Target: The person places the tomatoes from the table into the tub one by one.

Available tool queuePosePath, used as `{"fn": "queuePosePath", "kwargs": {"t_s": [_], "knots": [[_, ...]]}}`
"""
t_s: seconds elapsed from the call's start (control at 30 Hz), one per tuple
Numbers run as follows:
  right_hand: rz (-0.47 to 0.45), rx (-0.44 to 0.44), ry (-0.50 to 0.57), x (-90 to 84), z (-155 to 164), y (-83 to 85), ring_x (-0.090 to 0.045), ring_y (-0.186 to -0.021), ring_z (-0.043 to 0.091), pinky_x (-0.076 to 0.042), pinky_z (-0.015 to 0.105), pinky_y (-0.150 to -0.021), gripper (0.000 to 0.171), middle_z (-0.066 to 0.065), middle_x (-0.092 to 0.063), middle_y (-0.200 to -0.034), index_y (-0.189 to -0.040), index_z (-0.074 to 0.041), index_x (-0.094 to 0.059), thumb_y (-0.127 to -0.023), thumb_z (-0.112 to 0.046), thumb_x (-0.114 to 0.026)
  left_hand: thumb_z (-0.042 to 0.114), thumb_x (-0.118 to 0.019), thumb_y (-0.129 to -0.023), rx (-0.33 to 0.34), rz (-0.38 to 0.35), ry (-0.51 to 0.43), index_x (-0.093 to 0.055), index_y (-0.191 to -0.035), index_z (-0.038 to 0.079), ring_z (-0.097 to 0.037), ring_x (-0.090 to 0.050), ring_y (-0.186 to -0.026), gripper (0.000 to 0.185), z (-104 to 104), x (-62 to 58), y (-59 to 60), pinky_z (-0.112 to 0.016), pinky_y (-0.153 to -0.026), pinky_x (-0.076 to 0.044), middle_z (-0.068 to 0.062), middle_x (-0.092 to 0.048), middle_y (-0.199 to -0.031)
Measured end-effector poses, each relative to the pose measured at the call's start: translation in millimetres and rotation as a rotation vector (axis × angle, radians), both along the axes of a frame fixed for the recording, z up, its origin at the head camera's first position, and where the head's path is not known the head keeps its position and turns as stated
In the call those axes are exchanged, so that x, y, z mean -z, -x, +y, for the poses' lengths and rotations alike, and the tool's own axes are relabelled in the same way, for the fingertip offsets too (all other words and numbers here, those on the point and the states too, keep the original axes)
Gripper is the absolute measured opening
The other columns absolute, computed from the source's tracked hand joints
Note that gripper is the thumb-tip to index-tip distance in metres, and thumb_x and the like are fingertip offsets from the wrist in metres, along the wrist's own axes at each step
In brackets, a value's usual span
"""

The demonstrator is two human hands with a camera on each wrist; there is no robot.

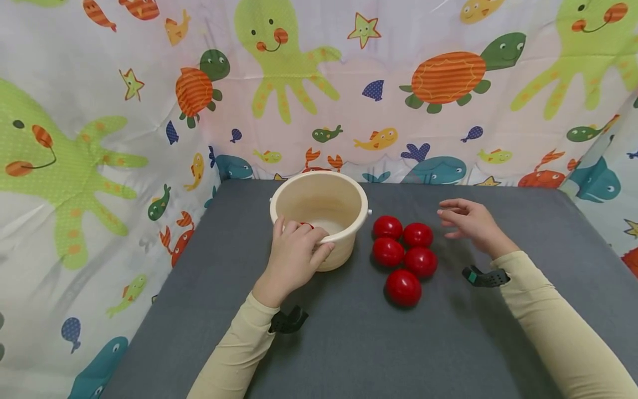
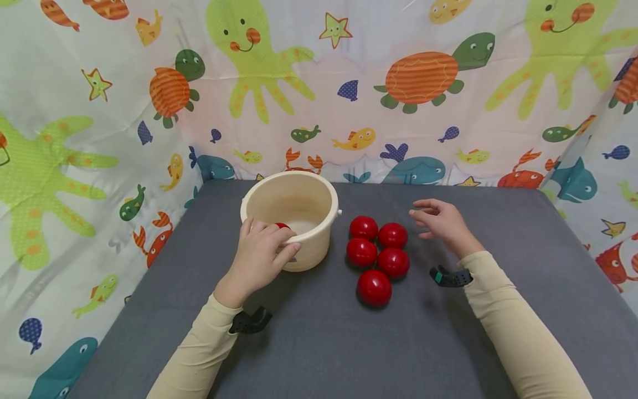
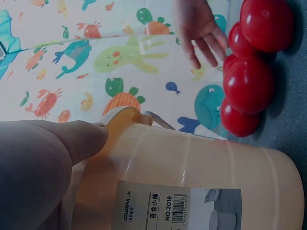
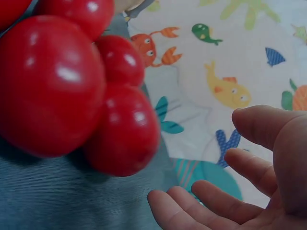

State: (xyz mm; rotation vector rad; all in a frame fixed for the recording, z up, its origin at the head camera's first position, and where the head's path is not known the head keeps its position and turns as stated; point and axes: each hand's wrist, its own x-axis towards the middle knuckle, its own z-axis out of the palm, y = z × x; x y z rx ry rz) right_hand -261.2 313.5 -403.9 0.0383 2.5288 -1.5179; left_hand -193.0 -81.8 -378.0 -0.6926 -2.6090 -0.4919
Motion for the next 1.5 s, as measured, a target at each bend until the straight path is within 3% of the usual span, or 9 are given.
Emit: {"fn": "queuePosePath", "kwargs": {"t_s": [0.23,0.5,0.73,1.03,1.5], "knots": [[-0.026,-0.002,0.039,20.0,-0.5,-2.1,-0.066,-0.102,0.006,-0.062,0.040,-0.088,0.067,0.030,-0.042,-0.153,-0.153,0.003,-0.036,-0.105,-0.041,-0.053,0.035,-0.070,-0.095,0.006,-0.002,-0.002,-0.075,-0.100,0.020,-0.029,-0.057,-0.095,0.016,-0.4,-0.3,0.0,-0.069,-0.116,-0.023,-0.003,-0.071,-0.092],[-0.047,-0.008,0.067,26.6,-11.9,-0.9,-0.065,-0.094,-0.001,-0.062,0.037,-0.086,0.065,0.029,-0.045,-0.151,-0.153,0.003,-0.036,-0.105,-0.037,-0.054,0.035,-0.070,-0.095,0.004,0.004,-0.004,-0.074,-0.098,0.020,-0.028,-0.056,-0.095,0.016,-0.5,-0.6,0.1,-0.069,-0.116,-0.023,-0.003,-0.071,-0.091],[-0.054,-0.041,0.002,30.5,-20.1,0.5,-0.064,-0.101,0.017,-0.062,0.041,-0.089,0.064,0.033,-0.045,-0.150,-0.153,0.002,-0.037,-0.105,-0.037,-0.053,0.035,-0.070,-0.094,0.016,0.024,-0.003,-0.074,-0.098,0.020,-0.028,-0.056,-0.093,0.016,1.7,0.8,-1.1,-0.069,-0.114,-0.025,-0.003,-0.071,-0.090],[-0.075,-0.053,-0.083,35.8,-26.0,2.9,-0.056,-0.119,0.036,-0.060,0.032,-0.083,0.065,0.031,-0.045,-0.150,-0.153,-0.004,-0.040,-0.101,-0.039,-0.060,0.036,-0.069,-0.095,0.011,0.015,0.001,-0.074,-0.099,0.019,-0.028,-0.055,-0.093,0.017,2.1,1.2,-0.6,-0.068,-0.115,-0.024,-0.004,-0.071,-0.091],[-0.076,-0.081,-0.117,33.6,-32.1,6.1,-0.058,-0.116,0.034,-0.061,0.034,-0.085,0.064,0.030,-0.049,-0.146,-0.150,-0.004,-0.044,-0.100,-0.038,-0.063,0.035,-0.069,-0.095,0.004,0.011,-0.001,-0.075,-0.099,0.019,-0.028,-0.055,-0.093,0.018,-0.9,0.3,0.5,-0.068,-0.114,-0.025,-0.004,-0.072,-0.092]]}}
